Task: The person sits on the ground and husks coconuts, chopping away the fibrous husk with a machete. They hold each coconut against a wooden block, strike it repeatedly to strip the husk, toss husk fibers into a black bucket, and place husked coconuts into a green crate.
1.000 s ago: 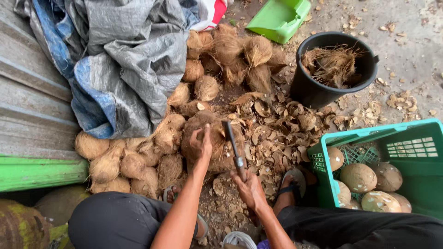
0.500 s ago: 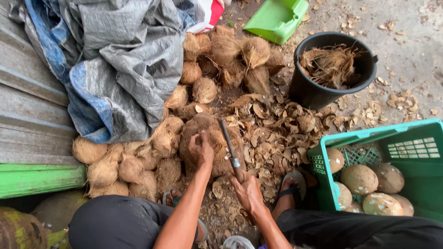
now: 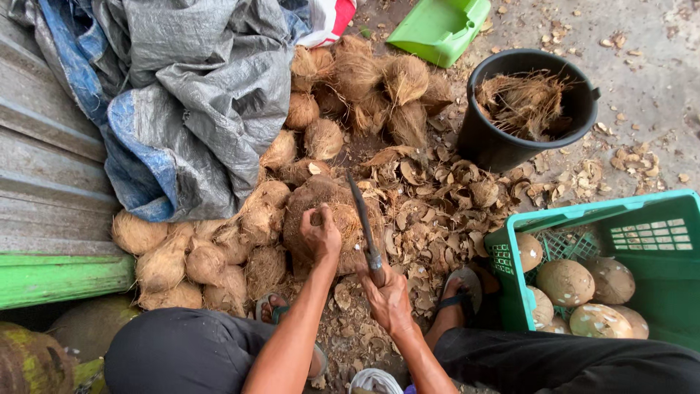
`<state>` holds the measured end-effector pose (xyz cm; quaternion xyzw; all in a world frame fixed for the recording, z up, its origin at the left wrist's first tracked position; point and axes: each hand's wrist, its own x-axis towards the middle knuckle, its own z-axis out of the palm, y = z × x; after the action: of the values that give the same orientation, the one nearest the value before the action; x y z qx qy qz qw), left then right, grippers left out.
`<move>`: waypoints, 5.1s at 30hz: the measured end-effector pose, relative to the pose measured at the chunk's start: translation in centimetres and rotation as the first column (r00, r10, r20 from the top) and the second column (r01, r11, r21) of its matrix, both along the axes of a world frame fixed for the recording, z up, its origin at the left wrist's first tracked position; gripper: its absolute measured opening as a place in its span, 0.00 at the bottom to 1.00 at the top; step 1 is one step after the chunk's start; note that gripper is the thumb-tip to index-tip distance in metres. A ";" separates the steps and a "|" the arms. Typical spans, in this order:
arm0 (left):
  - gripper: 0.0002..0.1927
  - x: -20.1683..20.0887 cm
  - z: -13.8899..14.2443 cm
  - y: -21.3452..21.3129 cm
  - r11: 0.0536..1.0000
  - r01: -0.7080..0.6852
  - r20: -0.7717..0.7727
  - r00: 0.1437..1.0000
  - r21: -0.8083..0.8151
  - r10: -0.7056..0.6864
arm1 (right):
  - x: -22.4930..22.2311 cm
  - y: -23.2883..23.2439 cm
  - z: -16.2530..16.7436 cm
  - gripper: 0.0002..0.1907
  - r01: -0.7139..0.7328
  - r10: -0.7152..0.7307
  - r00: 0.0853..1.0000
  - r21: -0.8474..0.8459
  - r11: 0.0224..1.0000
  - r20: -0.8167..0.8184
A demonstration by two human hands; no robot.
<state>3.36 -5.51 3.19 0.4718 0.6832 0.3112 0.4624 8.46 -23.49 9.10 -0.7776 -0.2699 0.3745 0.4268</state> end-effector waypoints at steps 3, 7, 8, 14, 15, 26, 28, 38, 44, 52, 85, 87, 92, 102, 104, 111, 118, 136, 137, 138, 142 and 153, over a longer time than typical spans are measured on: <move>0.25 0.1 0.5 0.0 0.999 0.008 0.023 1.000 -0.042 -0.007 | 0.3 0.3 -0.7 0.15 -0.018 -0.019 0.981 -0.190 0.982 -0.193; 0.30 0.0 0.4 -0.2 0.996 0.029 0.015 0.999 0.085 -0.030 | 0.2 -0.2 -1.5 0.20 -0.062 0.047 0.994 -0.156 0.986 -0.102; 0.31 0.0 0.3 -0.2 0.999 0.036 -0.015 0.999 0.041 -0.035 | 0.2 -0.3 -1.7 0.17 -0.065 0.064 0.998 -0.040 0.997 -0.013; 0.34 0.1 -1.5 -0.2 0.996 0.069 -0.126 0.990 0.050 -0.063 | 0.6 -0.2 -3.2 0.14 -0.021 0.022 1.000 -0.119 0.993 0.009; 0.34 0.1 -1.8 0.0 0.988 0.105 -0.109 0.990 0.116 -0.092 | 1.1 0.1 -3.4 0.17 -0.016 0.002 0.998 -0.222 0.975 -0.063; 0.27 -0.4 -1.2 0.2 0.994 0.108 0.079 0.991 0.003 -0.108 | 0.8 -0.4 -0.7 0.16 0.031 -0.031 1.000 0.010 0.999 -0.005; 0.29 -0.5 -1.1 0.0 0.992 0.110 -0.021 0.994 0.054 -0.109 | 1.0 -0.4 -1.3 0.24 0.061 -0.059 0.997 -0.045 0.997 0.048; 0.35 -0.6 -1.4 0.3 0.968 0.151 -0.016 0.988 0.199 -0.151 | 2.2 0.1 -3.5 0.21 -0.047 0.045 0.999 -0.110 0.993 -0.014; 0.32 -0.8 -1.4 0.2 0.968 0.206 -0.180 0.967 0.140 -0.180 | 0.6 -0.2 -1.1 0.22 0.049 -0.049 0.998 0.009 0.999 -0.032; 0.29 -1.9 -1.6 0.9 0.969 0.226 -0.212 0.956 0.101 -0.201 | 1.5 -0.6 -6.1 0.19 -0.100 0.107 0.994 -0.175 0.979 0.031; 0.43 -5.0 -0.6 2.3 0.751 0.546 0.043 0.798 0.371 -0.601 | 2.9 0.4 0.8 0.18 0.140 -0.119 0.943 0.046 0.989 -0.311; 0.39 -3.5 -0.4 1.6 0.884 0.445 0.066 0.887 0.143 -0.457 | 2.7 0.4 0.6 0.20 0.129 -0.103 0.963 0.089 0.988 -0.251; 0.35 -2.6 1.0 0.1 0.944 0.292 0.085 0.948 0.152 -0.307 | 0.6 0.0 -3.0 0.20 0.003 -0.041 0.966 -0.146 0.989 -0.255; 0.24 -4.5 -0.7 2.5 0.962 0.268 0.008 0.963 0.060 -0.269 | 3.7 -0.5 -2.4 0.16 0.097 -0.120 0.983 -0.160 0.982 -0.137; 0.25 -4.1 -1.4 2.3 0.955 0.286 -0.109 0.954 0.072 -0.278 | 4.7 -0.3 -0.4 0.15 0.159 -0.169 0.983 -0.132 0.978 -0.068; 0.26 -4.7 -1.7 2.8 0.891 0.450 -0.220 0.877 0.060 -0.428 | 3.3 0.1 3.0 0.14 0.208 -0.161 0.950 0.161 0.965 -0.267; 0.25 -4.3 -2.4 3.5 0.879 0.462 -0.254 0.869 0.115 -0.424 | 1.3 0.3 2.0 0.19 -0.033 0.043 0.961 0.041 0.999 -0.274; 0.25 -4.8 -2.1 3.3 0.882 0.406 -0.135 0.913 0.240 -0.384 | 0.6 0.6 -0.3 0.26 0.200 -0.146 0.967 0.269 0.942 -0.209; 0.25 -4.8 -2.1 3.3 0.890 0.416 -0.181 0.905 0.185 -0.385 | 0.4 1.0 -0.1 0.22 0.117 -0.077 0.976 0.194 0.974 -0.202; 0.24 -4.8 -2.2 3.2 0.896 0.425 -0.229 0.891 0.127 -0.391 | 0.0 1.2 0.1 0.18 0.037 -0.013 0.980 0.114 0.993 -0.200; 0.26 -4.7 -2.3 3.0 0.831 0.373 -0.209 0.927 0.413 -0.311 | -1.0 1.3 1.0 0.18 -0.100 0.078 0.989 -0.176 0.979 -0.130; 0.26 -4.4 -2.7 2.3 0.827 0.420 -0.253 0.904 0.375 -0.345 | 0.2 1.3 -4.3 0.13 -0.097 0.098 0.995 -0.110 0.989 0.007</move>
<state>-1.00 -3.23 0.45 0.7130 0.5287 0.3091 0.3414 8.63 -22.15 4.83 -0.7879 -0.2892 0.4044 0.3633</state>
